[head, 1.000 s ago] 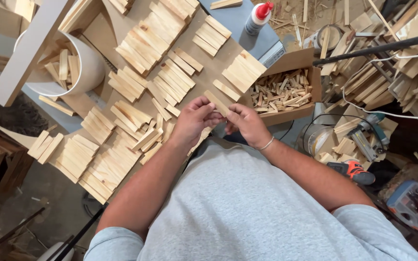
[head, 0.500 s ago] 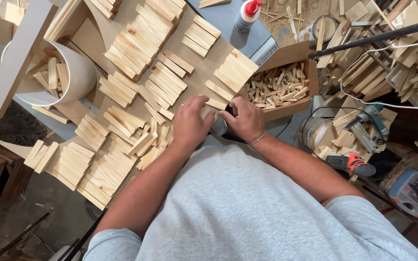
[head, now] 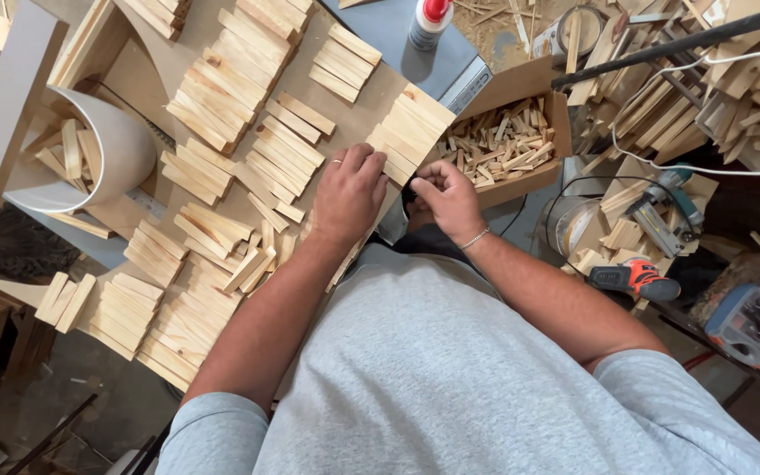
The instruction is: Sort and arrange small wooden slats on a workbench
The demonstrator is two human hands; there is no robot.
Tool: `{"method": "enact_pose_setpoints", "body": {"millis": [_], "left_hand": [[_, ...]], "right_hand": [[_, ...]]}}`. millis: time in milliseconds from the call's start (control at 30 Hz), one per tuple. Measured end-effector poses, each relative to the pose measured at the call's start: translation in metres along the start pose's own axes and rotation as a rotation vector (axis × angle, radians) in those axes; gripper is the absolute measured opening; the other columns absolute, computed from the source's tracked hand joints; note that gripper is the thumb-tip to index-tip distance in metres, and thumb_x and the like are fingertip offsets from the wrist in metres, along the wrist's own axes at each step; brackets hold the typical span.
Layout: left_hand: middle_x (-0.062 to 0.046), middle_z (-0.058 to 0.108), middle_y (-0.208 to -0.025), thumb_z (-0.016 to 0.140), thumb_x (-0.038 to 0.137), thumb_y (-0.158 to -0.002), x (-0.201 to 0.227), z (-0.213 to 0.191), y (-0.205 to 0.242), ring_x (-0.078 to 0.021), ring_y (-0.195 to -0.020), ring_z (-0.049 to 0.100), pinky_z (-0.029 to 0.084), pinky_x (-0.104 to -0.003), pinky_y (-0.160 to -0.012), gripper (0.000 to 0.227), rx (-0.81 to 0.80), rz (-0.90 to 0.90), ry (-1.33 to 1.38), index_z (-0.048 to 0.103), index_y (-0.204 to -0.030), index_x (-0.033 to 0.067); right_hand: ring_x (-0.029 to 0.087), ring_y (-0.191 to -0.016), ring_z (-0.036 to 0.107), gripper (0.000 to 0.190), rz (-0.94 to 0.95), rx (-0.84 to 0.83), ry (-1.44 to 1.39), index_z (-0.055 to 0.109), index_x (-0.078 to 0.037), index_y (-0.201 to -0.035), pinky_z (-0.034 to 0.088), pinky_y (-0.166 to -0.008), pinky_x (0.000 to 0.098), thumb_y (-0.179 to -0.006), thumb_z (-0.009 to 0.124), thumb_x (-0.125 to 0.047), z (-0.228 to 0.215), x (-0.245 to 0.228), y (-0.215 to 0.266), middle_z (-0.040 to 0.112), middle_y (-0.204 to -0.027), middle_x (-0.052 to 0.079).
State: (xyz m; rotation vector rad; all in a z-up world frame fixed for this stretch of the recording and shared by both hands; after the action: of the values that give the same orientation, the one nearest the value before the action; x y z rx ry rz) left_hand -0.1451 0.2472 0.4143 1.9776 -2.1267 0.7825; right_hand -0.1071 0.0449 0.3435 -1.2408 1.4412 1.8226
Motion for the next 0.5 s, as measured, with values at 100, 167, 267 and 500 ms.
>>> {"method": "enact_pose_setpoints", "body": {"millis": [100,167,267,500], "left_hand": [[-0.009,0.061,-0.111,0.075,0.025,-0.085,-0.001,-0.001,0.001,-0.0311,-0.101,0.065,0.056,-0.038,-0.084,0.035,0.01,-0.022,-0.002,0.064,-0.116,0.0135],[-0.01,0.062,-0.112,0.078,0.025,-0.082,-0.001,0.0,0.003,-0.0311,-0.102,0.065,0.056,-0.039,-0.085,0.038,0.013,-0.041,-0.019,0.064,-0.116,0.0127],[-0.01,0.063,-0.112,0.081,0.026,-0.08,-0.005,0.006,0.009,-0.0304,-0.103,0.065,0.055,-0.038,-0.087,0.039,0.021,-0.068,-0.034,0.065,-0.112,0.0122],[-0.008,0.064,-0.108,0.08,0.031,-0.085,-0.008,0.011,0.013,-0.0287,-0.101,0.065,0.055,-0.036,-0.086,0.031,0.074,-0.065,0.004,0.066,-0.105,0.0129]], "right_hand": [[0.015,-0.07,0.072,0.022,-0.039,0.012,-0.006,0.065,-0.001,-0.111,0.063,-0.059,0.0262,-0.094,0.076,-0.011,0.001,0.0,-0.001,0.071,-0.084,0.011],[0.015,-0.07,0.072,0.021,-0.045,0.011,-0.01,0.066,0.0,-0.11,0.063,-0.059,0.0258,-0.094,0.076,-0.01,0.0,-0.001,-0.001,0.071,-0.083,0.011],[0.016,-0.07,0.073,0.02,-0.051,0.002,-0.012,0.067,0.0,-0.109,0.063,-0.059,0.0256,-0.093,0.075,-0.009,-0.001,-0.001,-0.001,0.07,-0.082,0.011],[0.016,-0.068,0.071,0.017,-0.069,0.024,0.004,0.067,-0.001,-0.108,0.063,-0.058,0.0274,-0.093,0.072,-0.006,0.0,-0.017,0.004,0.07,-0.083,0.011]]}}
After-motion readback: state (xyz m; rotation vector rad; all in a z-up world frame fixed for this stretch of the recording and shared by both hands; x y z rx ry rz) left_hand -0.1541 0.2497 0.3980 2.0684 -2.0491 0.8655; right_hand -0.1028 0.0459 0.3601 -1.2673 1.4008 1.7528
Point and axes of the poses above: each hand's wrist, its own y-axis away from the middle knuckle, its own z-axis out of the palm, x = y × z, the point moved 2 cm from there along -y, towards the middle knuckle
